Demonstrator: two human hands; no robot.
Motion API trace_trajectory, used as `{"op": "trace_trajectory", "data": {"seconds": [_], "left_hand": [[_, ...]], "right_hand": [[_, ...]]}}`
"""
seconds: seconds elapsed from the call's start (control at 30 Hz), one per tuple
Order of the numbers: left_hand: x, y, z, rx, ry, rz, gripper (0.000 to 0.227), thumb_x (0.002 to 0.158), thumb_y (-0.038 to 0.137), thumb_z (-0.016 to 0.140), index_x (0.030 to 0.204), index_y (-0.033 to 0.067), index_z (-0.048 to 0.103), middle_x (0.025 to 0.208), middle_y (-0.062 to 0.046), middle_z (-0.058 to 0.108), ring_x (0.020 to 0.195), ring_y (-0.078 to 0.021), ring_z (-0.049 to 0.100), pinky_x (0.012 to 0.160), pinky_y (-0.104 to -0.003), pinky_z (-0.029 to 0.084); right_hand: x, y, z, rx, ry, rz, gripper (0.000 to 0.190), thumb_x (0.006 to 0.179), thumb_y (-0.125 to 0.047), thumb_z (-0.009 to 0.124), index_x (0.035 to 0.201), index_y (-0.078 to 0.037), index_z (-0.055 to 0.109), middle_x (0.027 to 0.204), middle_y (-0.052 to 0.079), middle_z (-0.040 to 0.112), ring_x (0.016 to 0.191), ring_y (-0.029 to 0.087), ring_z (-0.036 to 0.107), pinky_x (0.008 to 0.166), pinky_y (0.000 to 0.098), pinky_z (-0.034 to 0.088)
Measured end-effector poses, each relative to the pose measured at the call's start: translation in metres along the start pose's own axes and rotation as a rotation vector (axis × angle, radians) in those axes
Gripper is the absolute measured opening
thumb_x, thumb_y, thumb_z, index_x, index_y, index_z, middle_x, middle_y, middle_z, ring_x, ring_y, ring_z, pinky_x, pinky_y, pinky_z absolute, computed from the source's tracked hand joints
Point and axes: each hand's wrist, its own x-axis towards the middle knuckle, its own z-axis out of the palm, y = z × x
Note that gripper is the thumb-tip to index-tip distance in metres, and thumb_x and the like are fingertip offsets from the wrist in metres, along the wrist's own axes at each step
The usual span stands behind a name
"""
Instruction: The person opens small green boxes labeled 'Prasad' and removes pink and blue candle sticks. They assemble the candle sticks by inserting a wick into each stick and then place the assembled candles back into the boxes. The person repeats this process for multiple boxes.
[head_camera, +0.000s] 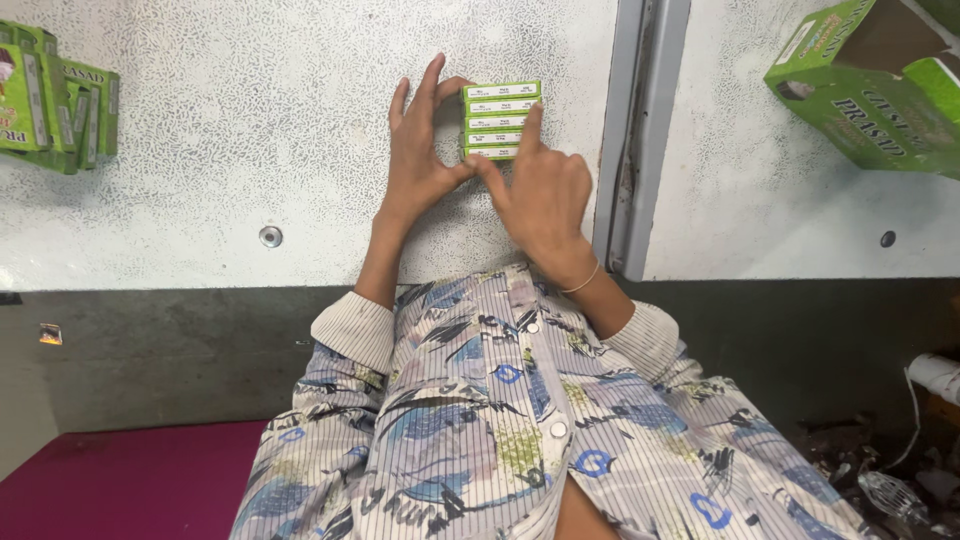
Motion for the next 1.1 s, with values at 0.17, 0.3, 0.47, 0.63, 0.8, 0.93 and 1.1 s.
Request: {"op": "trace_trajectory", "data": {"seconds": [0.17, 0.3, 0.47, 0.63, 0.8, 0.93, 1.1], "left_hand": [[-0.002, -0.002, 0.002, 0.007, 0.01, 0.008, 0.128, 0.068, 0.051, 0.099, 0.162, 0.01, 0.021, 0.141, -0.002, 0.066, 0.136, -0.0218, 0.062, 0.131, -0.056, 0.013], [-0.002, -0.002, 0.0, 0.005, -0.007, -0.024, 0.123, 0.066, 0.037, 0.093, 0.164, 0.0118, 0.023, 0.143, 0.0, 0.067, 0.136, -0.0208, 0.063, 0.133, -0.056, 0.014], [-0.001, 0.001, 0.0, 0.008, -0.006, -0.011, 0.123, 0.068, 0.042, 0.097, 0.162, 0.0114, 0.023, 0.14, -0.001, 0.066, 0.133, -0.0201, 0.063, 0.13, -0.056, 0.014], [-0.001, 0.002, 0.0, 0.043, 0.002, 0.006, 0.122, 0.071, 0.045, 0.097, 0.162, 0.0117, 0.023, 0.14, 0.0, 0.067, 0.135, -0.0198, 0.062, 0.131, -0.055, 0.014], [-0.002, -0.001, 0.002, 0.064, 0.002, 0.021, 0.12, 0.075, 0.048, 0.096, 0.162, 0.0105, 0.023, 0.14, -0.002, 0.065, 0.136, -0.0207, 0.06, 0.131, -0.054, 0.015], [-0.001, -0.001, 0.003, 0.078, 0.01, 0.017, 0.116, 0.079, 0.046, 0.094, 0.164, 0.012, 0.023, 0.142, 0.0, 0.066, 0.137, -0.019, 0.061, 0.133, -0.054, 0.016], [-0.001, 0.001, 0.001, 0.07, 0.009, 0.024, 0.121, 0.071, 0.051, 0.096, 0.16, 0.0116, 0.025, 0.139, -0.002, 0.065, 0.132, -0.02, 0.061, 0.129, -0.056, 0.017]], "right_hand": [[0.001, -0.02, 0.01, 0.077, -0.04, -0.118, 0.092, 0.094, -0.062, 0.065, 0.14, 0.016, 0.047, 0.057, 0.008, 0.063, 0.044, 0.022, 0.06, 0.051, 0.0386, 0.046], [-0.004, -0.019, 0.009, 0.095, -0.005, -0.195, 0.086, 0.094, -0.057, 0.068, 0.147, 0.007, 0.047, 0.061, 0.009, 0.064, 0.048, 0.023, 0.062, 0.052, 0.0386, 0.045], [-0.024, 0.008, -0.002, 0.072, -0.03, -0.172, 0.075, 0.096, -0.055, 0.065, 0.151, -0.006, 0.051, 0.063, 0.011, 0.066, 0.049, 0.025, 0.062, 0.05, 0.0418, 0.044], [-0.031, 0.031, -0.005, 0.075, 0.002, -0.004, 0.078, 0.103, -0.058, 0.063, 0.149, 0.003, 0.049, 0.066, 0.013, 0.064, 0.052, 0.026, 0.062, 0.051, 0.04, 0.043], [-0.037, 0.01, 0.003, 0.06, 0.044, -0.057, 0.088, 0.099, -0.06, 0.064, 0.145, 0.013, 0.045, 0.066, 0.013, 0.064, 0.052, 0.026, 0.061, 0.055, 0.044, 0.045], [-0.04, -0.002, 0.007, 0.224, -0.066, -0.243, 0.076, 0.097, -0.051, 0.063, 0.149, 0.002, 0.05, 0.066, 0.013, 0.064, 0.052, 0.028, 0.06, 0.055, 0.0439, 0.045], [-0.046, 0.027, 0.024, 0.576, -0.089, -0.179, 0.05, 0.1, -0.054, 0.059, 0.094, -0.006, 0.074, 0.054, 0.005, 0.054, 0.047, 0.018, 0.055, 0.049, 0.0367, 0.039]]}}
